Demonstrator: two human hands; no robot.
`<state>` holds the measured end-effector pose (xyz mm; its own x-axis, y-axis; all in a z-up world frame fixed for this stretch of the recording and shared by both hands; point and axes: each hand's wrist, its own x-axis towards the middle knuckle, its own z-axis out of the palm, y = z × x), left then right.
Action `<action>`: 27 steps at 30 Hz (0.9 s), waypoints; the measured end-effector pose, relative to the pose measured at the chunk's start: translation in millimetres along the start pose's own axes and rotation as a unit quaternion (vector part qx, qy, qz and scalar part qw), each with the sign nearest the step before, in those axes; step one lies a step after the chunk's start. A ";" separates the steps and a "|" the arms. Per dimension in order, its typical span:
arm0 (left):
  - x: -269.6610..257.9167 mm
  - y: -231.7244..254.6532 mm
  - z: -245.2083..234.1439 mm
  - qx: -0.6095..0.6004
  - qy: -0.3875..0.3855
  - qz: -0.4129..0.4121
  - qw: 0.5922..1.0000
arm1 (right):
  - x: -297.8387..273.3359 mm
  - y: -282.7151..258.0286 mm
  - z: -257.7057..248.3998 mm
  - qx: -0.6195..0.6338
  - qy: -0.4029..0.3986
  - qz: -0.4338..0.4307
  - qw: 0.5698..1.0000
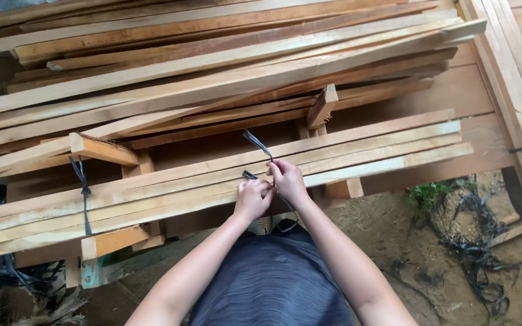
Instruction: Bundling and organizing thin wooden planks using plastic ties.
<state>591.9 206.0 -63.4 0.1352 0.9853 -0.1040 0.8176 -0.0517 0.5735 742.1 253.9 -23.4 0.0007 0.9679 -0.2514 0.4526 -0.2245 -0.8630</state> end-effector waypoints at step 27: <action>98.3 -63.8 8.8 0.074 -0.052 -0.011 0.996 | -44.0 229.5 68.6 0.093 -0.017 0.359 0.928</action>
<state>558.0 304.7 -117.4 0.1674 0.9646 -0.2038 0.8939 -0.0613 0.4441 784.8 152.0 -240.5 0.2136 0.5573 -0.8023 0.1846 -0.8295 -0.5271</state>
